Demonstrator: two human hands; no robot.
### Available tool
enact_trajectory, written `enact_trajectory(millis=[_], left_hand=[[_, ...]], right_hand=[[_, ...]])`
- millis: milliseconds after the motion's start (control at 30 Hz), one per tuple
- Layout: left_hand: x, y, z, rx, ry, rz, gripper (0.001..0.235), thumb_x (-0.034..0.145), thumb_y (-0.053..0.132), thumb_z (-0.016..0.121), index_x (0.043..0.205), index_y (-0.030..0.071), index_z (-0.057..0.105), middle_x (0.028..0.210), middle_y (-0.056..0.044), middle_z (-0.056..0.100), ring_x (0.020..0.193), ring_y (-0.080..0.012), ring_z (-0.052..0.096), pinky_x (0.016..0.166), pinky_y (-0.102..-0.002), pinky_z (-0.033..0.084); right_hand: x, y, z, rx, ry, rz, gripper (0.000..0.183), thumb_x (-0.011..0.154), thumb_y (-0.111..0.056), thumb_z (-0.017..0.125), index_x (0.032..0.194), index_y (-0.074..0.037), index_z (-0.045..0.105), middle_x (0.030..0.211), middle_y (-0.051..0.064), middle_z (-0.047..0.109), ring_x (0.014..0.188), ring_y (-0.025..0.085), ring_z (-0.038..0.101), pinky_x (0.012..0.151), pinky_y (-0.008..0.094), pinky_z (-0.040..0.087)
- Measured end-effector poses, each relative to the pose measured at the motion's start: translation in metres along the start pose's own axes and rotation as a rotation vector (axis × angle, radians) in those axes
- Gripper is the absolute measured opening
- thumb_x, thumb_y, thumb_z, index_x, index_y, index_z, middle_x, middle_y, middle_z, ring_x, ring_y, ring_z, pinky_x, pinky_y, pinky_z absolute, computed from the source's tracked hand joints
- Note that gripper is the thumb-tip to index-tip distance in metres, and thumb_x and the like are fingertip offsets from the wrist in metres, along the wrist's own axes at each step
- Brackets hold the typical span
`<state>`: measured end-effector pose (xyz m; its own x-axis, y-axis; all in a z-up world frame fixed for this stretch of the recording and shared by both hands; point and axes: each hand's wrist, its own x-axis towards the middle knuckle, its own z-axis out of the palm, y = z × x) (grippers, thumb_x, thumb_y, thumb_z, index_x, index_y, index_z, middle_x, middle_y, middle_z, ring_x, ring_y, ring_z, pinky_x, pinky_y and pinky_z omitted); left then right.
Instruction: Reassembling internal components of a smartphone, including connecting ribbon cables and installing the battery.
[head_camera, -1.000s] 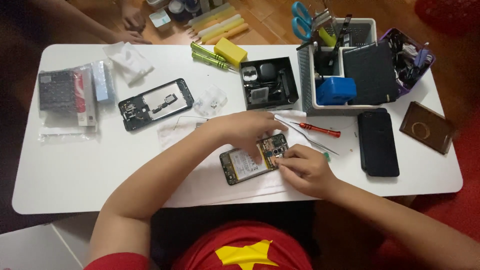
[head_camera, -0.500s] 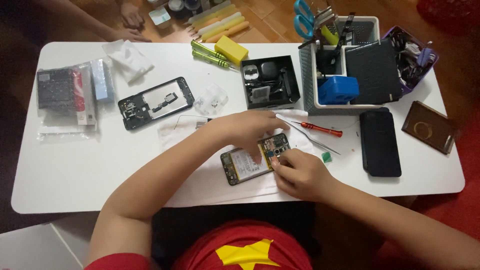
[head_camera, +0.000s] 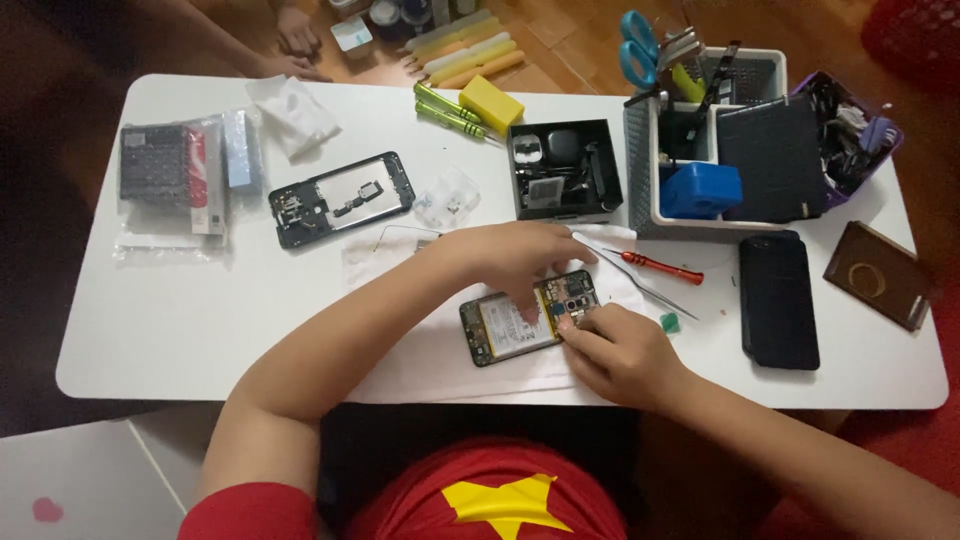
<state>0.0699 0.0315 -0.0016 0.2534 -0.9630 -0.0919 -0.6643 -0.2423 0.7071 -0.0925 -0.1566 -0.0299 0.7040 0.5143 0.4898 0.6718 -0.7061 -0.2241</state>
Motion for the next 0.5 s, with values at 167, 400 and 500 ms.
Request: enact_trajectory(millis=[167, 400, 500], left_hand=[[0.001, -0.007, 0.005, -0.009, 0.021, 0.035, 0.102, 0.047, 0.016, 0.104, 0.139, 0.006, 0.061, 0.104, -0.018, 0.070, 0.085, -0.0359, 0.073, 0.074, -0.048, 0.060], [0.002, -0.005, 0.009, 0.068, 0.040, 0.027, 0.103, 0.048, 0.016, 0.104, 0.141, 0.007, 0.059, 0.107, -0.019, 0.070, 0.091, -0.0390, 0.073, 0.078, -0.052, 0.061], [-0.001, 0.008, 0.009, 0.169, 0.075, 0.007, 0.101, 0.049, 0.015, 0.104, 0.139, 0.007, 0.059, 0.107, -0.021, 0.070, 0.093, -0.0423, 0.073, 0.078, -0.057, 0.060]], right_hand=[[0.003, -0.005, 0.000, -0.037, 0.000, -0.048, 0.012, 0.084, -0.015, 0.071, 0.094, -0.008, 0.074, 0.073, 0.006, 0.058, 0.059, 0.025, 0.060, 0.043, 0.037, 0.046], [0.013, -0.015, 0.000, -0.107, -0.032, -0.055, 0.007, 0.082, -0.016, 0.070, 0.085, -0.009, 0.069, 0.069, 0.003, 0.052, 0.057, 0.023, 0.057, 0.044, 0.036, 0.045], [0.002, -0.007, 0.007, -0.087, 0.024, -0.065, 0.008, 0.084, -0.019, 0.069, 0.085, -0.011, 0.069, 0.071, 0.003, 0.053, 0.058, 0.024, 0.058, 0.045, 0.037, 0.044]])
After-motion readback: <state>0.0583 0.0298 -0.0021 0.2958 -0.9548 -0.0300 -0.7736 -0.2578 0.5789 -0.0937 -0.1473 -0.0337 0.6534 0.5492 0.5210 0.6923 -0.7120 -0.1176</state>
